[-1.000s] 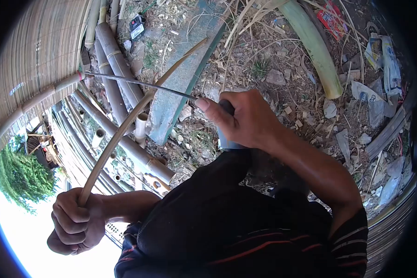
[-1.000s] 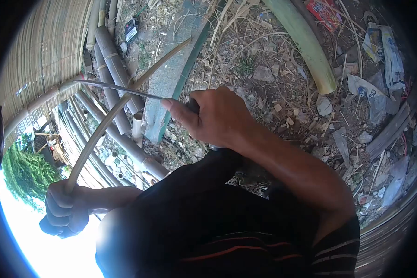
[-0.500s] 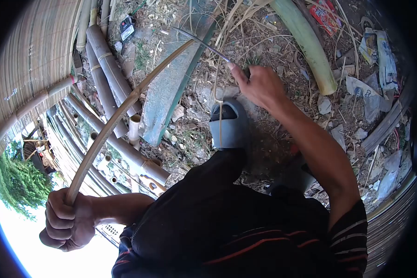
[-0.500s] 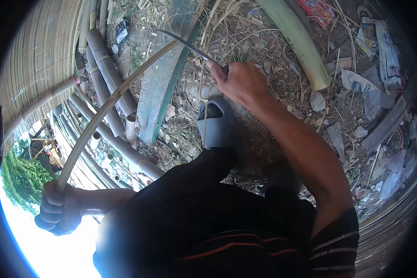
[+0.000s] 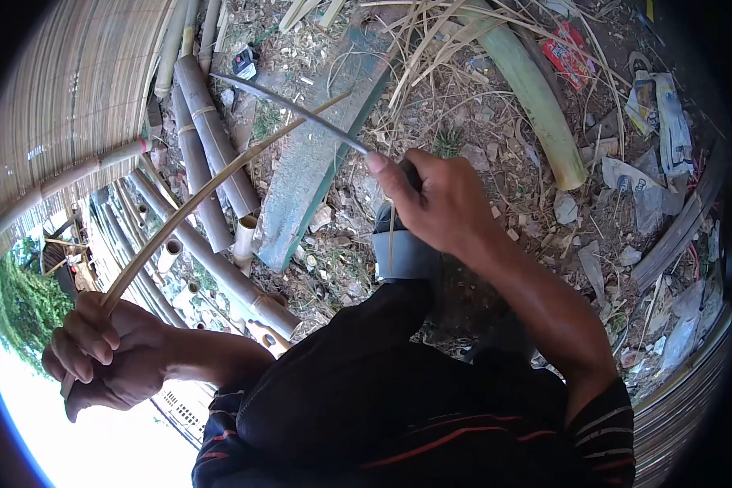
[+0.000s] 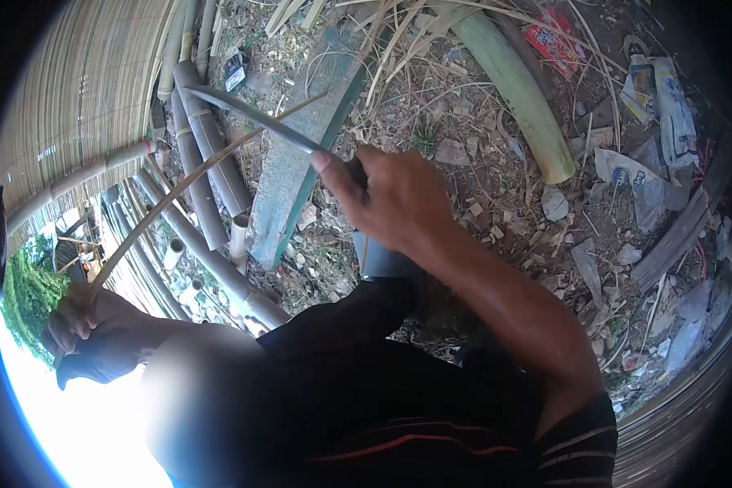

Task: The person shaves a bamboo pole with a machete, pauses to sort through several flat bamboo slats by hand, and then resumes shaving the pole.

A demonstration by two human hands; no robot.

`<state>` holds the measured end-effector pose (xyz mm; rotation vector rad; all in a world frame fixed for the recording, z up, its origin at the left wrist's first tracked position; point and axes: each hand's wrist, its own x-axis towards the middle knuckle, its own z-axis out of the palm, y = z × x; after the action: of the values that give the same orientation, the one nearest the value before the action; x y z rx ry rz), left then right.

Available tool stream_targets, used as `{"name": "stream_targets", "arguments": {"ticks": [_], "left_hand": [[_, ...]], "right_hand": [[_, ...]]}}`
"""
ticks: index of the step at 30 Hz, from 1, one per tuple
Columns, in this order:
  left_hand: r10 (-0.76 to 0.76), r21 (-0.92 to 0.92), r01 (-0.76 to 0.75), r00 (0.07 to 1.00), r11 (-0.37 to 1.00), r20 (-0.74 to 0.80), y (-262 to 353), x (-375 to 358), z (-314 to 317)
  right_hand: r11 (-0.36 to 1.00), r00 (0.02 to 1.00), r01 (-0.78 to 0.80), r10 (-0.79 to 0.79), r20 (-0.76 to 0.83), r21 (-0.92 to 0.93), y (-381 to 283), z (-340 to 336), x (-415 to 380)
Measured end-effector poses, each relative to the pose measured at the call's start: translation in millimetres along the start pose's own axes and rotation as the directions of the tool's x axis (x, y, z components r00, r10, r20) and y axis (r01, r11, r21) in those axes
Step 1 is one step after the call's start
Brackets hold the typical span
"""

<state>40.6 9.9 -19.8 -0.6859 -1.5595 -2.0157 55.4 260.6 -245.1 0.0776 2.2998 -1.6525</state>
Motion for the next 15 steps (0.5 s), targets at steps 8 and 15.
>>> {"name": "stream_targets", "arguments": {"ticks": [8, 15], "left_hand": [[0.177, 0.198, -0.162, 0.982, 0.967, -0.06, -3, -15, -10], [0.182, 0.185, -0.153, 0.972, 0.971, -0.151, -4, -10, -14]], "right_hand": [[0.85, 0.855, 0.516, -0.503, -0.126, 0.108, -32, 51, -11], [0.811, 0.81, 0.581, -0.568, -0.145, 0.066, -4, 57, -5]]}}
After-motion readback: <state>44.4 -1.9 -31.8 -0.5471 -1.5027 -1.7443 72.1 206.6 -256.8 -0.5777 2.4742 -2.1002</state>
